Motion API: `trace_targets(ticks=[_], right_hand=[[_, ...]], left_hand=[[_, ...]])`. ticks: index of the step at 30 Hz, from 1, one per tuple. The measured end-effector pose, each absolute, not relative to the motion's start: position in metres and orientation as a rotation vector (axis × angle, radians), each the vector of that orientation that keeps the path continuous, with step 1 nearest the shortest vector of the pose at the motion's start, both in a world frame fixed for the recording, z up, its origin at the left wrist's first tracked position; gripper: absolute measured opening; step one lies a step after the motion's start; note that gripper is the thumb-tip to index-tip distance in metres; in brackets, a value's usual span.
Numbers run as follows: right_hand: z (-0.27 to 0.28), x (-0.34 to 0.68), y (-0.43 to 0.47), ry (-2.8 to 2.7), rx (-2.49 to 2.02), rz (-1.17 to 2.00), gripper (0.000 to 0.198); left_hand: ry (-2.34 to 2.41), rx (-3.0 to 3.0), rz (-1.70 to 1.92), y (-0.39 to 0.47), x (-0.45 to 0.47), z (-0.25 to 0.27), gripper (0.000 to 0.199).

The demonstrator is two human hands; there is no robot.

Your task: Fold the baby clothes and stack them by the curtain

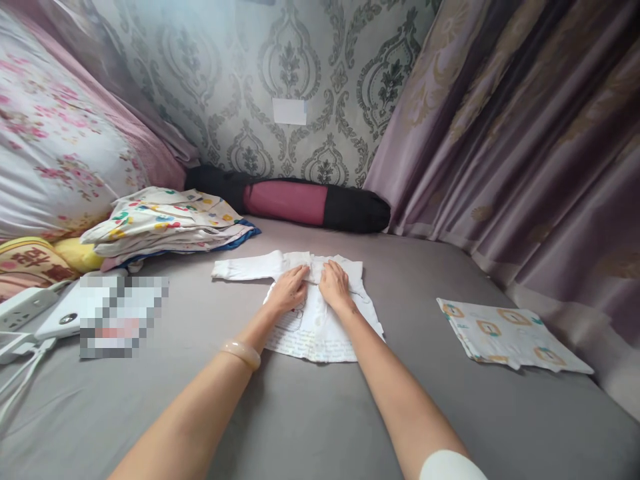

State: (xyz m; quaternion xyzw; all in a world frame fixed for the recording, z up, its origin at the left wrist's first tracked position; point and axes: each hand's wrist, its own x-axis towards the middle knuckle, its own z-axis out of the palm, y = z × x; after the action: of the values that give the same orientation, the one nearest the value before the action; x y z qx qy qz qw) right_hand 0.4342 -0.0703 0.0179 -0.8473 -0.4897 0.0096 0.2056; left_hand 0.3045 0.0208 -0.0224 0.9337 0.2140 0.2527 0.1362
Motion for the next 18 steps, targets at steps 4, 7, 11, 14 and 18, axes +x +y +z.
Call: trace_targets(ticks=[4,7,11,14,18], right_hand=[[0.016,0.446,-0.075,-1.413,-2.479,0.122,0.054],[0.013,0.451,-0.078,-1.397,-2.527,0.177,0.061],[0.008,0.458,-0.08,-1.385,-2.57,0.175,0.066],[0.007,0.464,-0.082,-1.372,-2.613,0.171,0.068],[0.008,0.478,-0.087,-1.343,-2.671,0.181,0.069]], left_hand=[[0.636,2.706,0.689,0.02,0.303,-0.021,0.057],[0.667,2.711,0.632,0.017,0.303,-0.016,0.059],[0.748,2.749,0.56,0.012,0.305,-0.011,0.057],[0.805,2.797,0.494,0.011,0.306,-0.01,0.056],[0.826,2.848,0.488,0.012,0.307,-0.013,0.052]])
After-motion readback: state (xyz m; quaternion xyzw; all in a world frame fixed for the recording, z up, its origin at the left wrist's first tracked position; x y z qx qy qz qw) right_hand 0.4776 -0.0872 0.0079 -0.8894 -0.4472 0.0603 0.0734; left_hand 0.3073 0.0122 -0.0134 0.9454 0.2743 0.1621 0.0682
